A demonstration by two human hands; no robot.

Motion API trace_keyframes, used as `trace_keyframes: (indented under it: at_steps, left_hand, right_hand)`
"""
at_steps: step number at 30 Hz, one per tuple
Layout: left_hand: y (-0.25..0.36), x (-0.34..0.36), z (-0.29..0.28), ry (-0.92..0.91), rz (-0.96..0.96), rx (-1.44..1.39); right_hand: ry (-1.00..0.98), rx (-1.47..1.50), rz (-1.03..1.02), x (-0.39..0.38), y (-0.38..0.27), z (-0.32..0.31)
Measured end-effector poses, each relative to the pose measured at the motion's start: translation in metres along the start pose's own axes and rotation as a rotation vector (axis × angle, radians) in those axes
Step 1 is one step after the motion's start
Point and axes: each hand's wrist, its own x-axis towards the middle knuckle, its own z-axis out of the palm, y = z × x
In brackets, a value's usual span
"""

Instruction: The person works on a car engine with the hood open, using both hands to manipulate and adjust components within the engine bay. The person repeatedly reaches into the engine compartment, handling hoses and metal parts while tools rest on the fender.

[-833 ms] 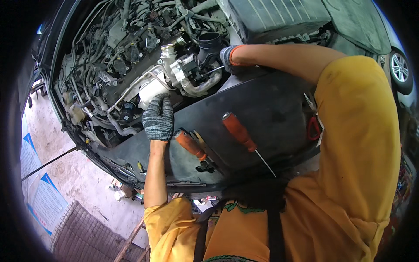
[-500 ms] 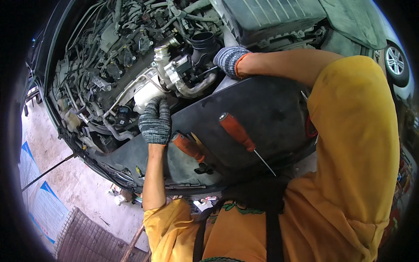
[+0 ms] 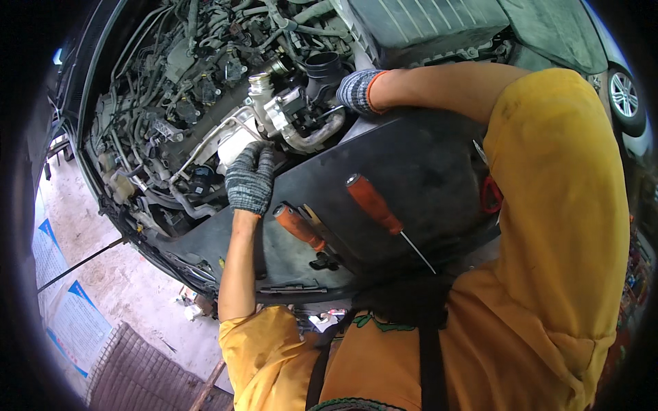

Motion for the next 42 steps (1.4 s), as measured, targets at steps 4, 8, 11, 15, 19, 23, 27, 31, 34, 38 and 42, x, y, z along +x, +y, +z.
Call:
trace_keyframes:
  at_steps: [4,8,11,15,19,23,27,31,34,38,42]
  left_hand:
    - [-0.003,0.003,-0.001,-0.007,0.038,-0.023]
    - [-0.003,0.007,0.002,-0.019,0.076,-0.089]
    - [-0.006,0.022,0.015,-0.143,0.164,-0.255]
    - [0.021,0.047,0.022,-0.256,0.414,0.062]
    - [0.066,0.095,0.061,-0.108,0.88,0.546]
    - [0.067,0.114,0.065,0.047,1.011,0.454]
    - [0.057,0.12,0.072,0.181,1.08,0.313]
    - [0.076,0.142,0.058,0.222,0.93,0.12]
    - [0.067,0.165,0.065,-0.175,0.606,0.028]
    - [0.072,0.17,0.082,-0.29,0.554,-0.04]
    - [0.077,0.17,0.088,-0.274,0.527,-0.089]
  right_hand:
    - [-0.18,-0.042,-0.015,0.021,0.008,-0.001]
    - [-0.19,-0.03,0.021,0.021,0.01,-0.001]
    - [-0.031,0.055,0.099,0.0,0.004,0.002]
    - [0.191,0.041,-0.021,-0.01,-0.013,0.008]
    - [0.221,0.151,0.084,-0.025,-0.009,0.01]
    - [0.211,0.163,0.109,-0.03,-0.009,0.006]
    - [0.281,0.209,0.129,-0.024,0.0,0.015]
    - [0.131,0.223,0.215,-0.025,0.006,0.01]
    - [0.165,0.226,0.179,-0.025,-0.005,0.009]
    - [0.233,0.181,0.145,-0.027,-0.005,0.011]
    - [0.234,0.16,0.111,-0.033,-0.003,0.011]
